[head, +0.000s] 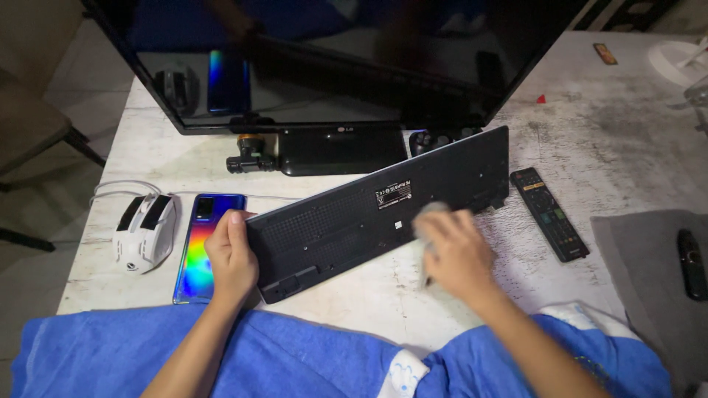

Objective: Cleaning a computer keyboard with a cloth.

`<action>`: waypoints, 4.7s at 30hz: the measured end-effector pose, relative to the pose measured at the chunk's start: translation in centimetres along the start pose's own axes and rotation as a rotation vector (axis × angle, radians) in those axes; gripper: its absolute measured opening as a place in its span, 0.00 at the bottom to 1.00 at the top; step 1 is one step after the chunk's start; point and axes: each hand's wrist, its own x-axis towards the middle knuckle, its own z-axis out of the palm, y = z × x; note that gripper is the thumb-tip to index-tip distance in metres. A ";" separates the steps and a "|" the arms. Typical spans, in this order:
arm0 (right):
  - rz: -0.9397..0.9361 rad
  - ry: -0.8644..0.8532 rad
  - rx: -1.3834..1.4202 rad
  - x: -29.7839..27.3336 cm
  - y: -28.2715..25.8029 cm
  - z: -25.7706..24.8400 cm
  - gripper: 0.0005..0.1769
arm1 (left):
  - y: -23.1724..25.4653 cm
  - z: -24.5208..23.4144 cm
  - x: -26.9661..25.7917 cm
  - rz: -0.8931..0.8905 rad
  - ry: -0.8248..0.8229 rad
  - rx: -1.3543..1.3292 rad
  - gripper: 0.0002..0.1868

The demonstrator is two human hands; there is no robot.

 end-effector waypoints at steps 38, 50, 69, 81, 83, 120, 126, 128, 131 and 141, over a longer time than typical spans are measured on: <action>0.035 0.030 0.121 -1.5 -3.9 2.2 0.31 | -1.4 0.4 0.8 -0.078 -0.002 0.044 0.22; -0.326 0.033 0.097 -1.2 2.2 -0.7 0.19 | -1.9 0.3 1.1 -0.113 -0.029 0.026 0.24; -0.728 0.051 0.127 2.3 -9.0 -0.3 0.15 | -1.4 1.0 1.3 -0.036 0.048 -0.049 0.21; -0.984 0.143 0.123 3.4 -15.6 2.5 0.09 | -1.1 0.6 1.2 0.000 0.044 -0.011 0.19; -0.933 0.142 0.106 2.9 -13.3 2.2 0.10 | -1.3 0.6 1.1 -0.051 -0.002 -0.025 0.20; 0.077 -0.020 -0.001 0.5 6.5 -3.0 0.24 | -0.2 -0.1 -0.1 -0.011 -0.012 0.132 0.21; 0.282 0.206 -0.225 -0.4 10.4 -2.8 0.24 | 0.5 -0.2 -0.9 0.110 -0.006 0.105 0.20; 0.216 0.152 -0.193 -0.7 10.0 -1.9 0.23 | 0.5 -0.2 -1.0 0.097 0.007 0.126 0.20; 0.075 0.137 -0.159 -1.0 8.7 -2.0 0.21 | 0.9 -0.1 -1.2 0.088 0.015 0.151 0.20; 0.030 0.189 -0.416 -0.4 7.7 -2.2 0.11 | 1.2 0.0 -1.0 0.131 0.003 0.144 0.20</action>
